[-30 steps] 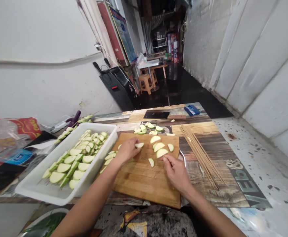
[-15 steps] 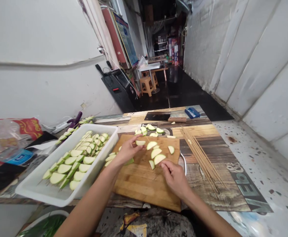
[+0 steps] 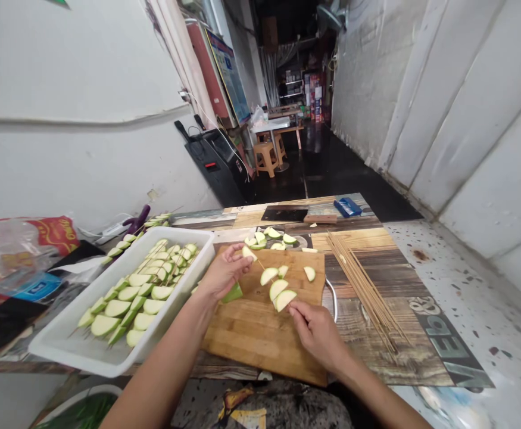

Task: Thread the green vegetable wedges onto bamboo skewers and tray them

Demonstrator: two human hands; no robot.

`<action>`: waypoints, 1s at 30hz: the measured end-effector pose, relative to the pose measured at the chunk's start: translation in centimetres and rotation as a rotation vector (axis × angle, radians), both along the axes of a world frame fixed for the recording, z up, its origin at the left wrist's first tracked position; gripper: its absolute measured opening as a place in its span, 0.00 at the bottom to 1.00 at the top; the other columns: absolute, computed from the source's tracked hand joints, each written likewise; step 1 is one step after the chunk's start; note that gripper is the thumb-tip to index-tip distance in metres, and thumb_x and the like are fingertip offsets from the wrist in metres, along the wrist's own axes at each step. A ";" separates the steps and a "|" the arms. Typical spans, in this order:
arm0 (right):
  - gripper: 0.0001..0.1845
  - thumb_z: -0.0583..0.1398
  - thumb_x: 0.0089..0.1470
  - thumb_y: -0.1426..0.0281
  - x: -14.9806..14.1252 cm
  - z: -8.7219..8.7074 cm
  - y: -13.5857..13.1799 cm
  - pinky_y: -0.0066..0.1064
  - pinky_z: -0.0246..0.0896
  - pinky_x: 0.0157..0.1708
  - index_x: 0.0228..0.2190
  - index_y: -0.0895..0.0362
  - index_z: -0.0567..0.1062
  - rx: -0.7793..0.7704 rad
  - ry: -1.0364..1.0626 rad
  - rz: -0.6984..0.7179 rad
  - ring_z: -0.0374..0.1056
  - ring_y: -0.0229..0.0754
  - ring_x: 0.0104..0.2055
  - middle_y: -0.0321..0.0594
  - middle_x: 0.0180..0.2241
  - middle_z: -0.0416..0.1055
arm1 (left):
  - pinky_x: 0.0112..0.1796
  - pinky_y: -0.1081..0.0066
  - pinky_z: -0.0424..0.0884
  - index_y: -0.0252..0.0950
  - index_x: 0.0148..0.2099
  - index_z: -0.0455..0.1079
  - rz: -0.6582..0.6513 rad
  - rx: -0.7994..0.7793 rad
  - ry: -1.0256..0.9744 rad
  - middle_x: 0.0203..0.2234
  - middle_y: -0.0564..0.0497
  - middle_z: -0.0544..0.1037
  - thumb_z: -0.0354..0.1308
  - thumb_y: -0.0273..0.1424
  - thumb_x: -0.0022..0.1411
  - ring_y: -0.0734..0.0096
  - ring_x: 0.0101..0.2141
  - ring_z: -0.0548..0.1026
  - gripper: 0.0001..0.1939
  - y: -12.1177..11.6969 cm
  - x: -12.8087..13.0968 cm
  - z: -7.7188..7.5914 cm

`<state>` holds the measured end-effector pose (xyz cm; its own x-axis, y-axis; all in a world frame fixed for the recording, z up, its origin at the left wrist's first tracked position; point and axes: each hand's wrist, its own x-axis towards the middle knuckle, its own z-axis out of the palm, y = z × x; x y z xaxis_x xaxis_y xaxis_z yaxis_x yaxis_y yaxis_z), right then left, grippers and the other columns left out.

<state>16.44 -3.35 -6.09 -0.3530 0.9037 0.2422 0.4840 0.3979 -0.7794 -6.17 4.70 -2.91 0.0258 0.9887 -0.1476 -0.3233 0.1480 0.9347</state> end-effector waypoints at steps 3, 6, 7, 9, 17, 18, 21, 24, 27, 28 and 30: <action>0.13 0.50 0.58 0.68 0.1 0.3 -0.1 0.25 0.59 0.29 0.33 0.58 0.73 0.009 0.017 -0.009 0.70 0.38 0.30 0.38 0.29 0.75 | 0.24 0.82 0.63 0.33 0.40 0.64 -0.004 -0.018 -0.086 0.24 0.55 0.72 0.67 0.27 0.43 0.84 0.22 0.67 0.21 0.0 -0.2 0.0; 0.13 0.50 0.58 0.68 0.3 0.4 -0.2 0.24 0.59 0.30 0.34 0.58 0.73 0.021 0.032 -0.032 0.70 0.38 0.31 0.38 0.30 0.75 | 0.27 0.77 0.68 0.34 0.44 0.66 -0.007 -0.072 -0.151 0.25 0.55 0.71 0.64 0.29 0.48 0.81 0.23 0.69 0.19 -0.1 -0.4 0.2; 0.13 0.50 0.58 0.68 0.4 0.5 -0.2 0.24 0.59 0.31 0.34 0.58 0.74 0.024 0.034 -0.033 0.70 0.38 0.32 0.39 0.30 0.75 | 0.29 0.75 0.70 0.35 0.46 0.66 -0.010 -0.092 -0.168 0.26 0.54 0.71 0.63 0.29 0.49 0.79 0.25 0.71 0.20 -0.2 -0.3 0.3; 0.13 0.50 0.58 0.68 0.4 0.6 -0.3 0.24 0.60 0.31 0.34 0.58 0.74 0.023 0.029 -0.015 0.71 0.39 0.32 0.39 0.31 0.75 | 0.30 0.73 0.71 0.36 0.48 0.66 -0.019 -0.108 -0.181 0.28 0.52 0.72 0.62 0.29 0.50 0.75 0.28 0.73 0.21 -0.2 -0.2 0.4; 0.13 0.49 0.59 0.69 0.0 1.1 -0.5 0.25 0.59 0.32 0.32 0.57 0.73 0.002 0.001 0.037 0.70 0.39 0.32 0.38 0.28 0.74 | 0.21 0.85 0.65 0.28 0.32 0.70 0.063 -0.096 -0.190 0.22 0.53 0.69 0.63 0.26 0.49 0.84 0.22 0.68 0.07 0.2 0.2 0.1; 0.13 0.49 0.59 0.69 0.0 1.1 -0.5 0.24 0.59 0.32 0.32 0.57 0.73 0.001 0.002 0.037 0.70 0.39 0.32 0.38 0.28 0.73 | 0.21 0.85 0.65 0.28 0.33 0.70 0.064 -0.101 -0.197 0.23 0.52 0.70 0.63 0.25 0.50 0.84 0.22 0.68 0.07 0.2 0.2 0.1; 0.13 0.49 0.59 0.68 0.0 1.1 -0.5 0.24 0.59 0.31 0.33 0.57 0.73 0.003 0.003 0.032 0.70 0.38 0.31 0.38 0.28 0.74 | 0.21 0.86 0.65 0.27 0.36 0.71 0.086 -0.122 -0.209 0.27 0.49 0.72 0.60 0.23 0.52 0.85 0.22 0.68 0.06 0.2 0.1 0.3; 0.14 0.49 0.59 0.69 -0.1 1.1 -0.4 0.24 0.58 0.29 0.32 0.57 0.73 0.003 0.007 0.030 0.69 0.38 0.30 0.38 0.29 0.74 | 0.20 0.86 0.65 0.27 0.38 0.71 0.115 -0.140 -0.218 0.27 0.49 0.72 0.58 0.22 0.54 0.85 0.22 0.68 0.07 0.2 0.2 0.5; 0.14 0.49 0.59 0.68 -0.1 1.2 -0.4 0.25 0.59 0.30 0.32 0.57 0.74 0.001 0.012 0.029 0.70 0.38 0.31 0.39 0.29 0.75 | 0.19 0.86 0.64 0.27 0.37 0.71 0.126 -0.155 -0.229 0.25 0.50 0.71 0.57 0.21 0.55 0.85 0.22 0.68 0.06 0.1 0.4 0.7; 0.14 0.50 0.59 0.68 -0.1 1.2 -0.4 0.25 0.59 0.31 0.33 0.57 0.74 0.000 0.014 0.030 0.70 0.39 0.31 0.39 0.30 0.75 | 0.19 0.87 0.64 0.27 0.37 0.71 0.128 -0.159 -0.233 0.25 0.51 0.71 0.57 0.22 0.55 0.85 0.22 0.68 0.06 0.1 0.5 0.7; 0.14 0.50 0.58 0.68 -0.2 1.2 -0.4 0.25 0.60 0.31 0.34 0.57 0.75 0.001 0.016 0.031 0.71 0.39 0.32 0.39 0.31 0.75 | 0.19 0.87 0.64 0.27 0.36 0.71 0.139 -0.168 -0.237 0.24 0.51 0.70 0.57 0.22 0.55 0.84 0.22 0.69 0.05 0.1 0.6 0.8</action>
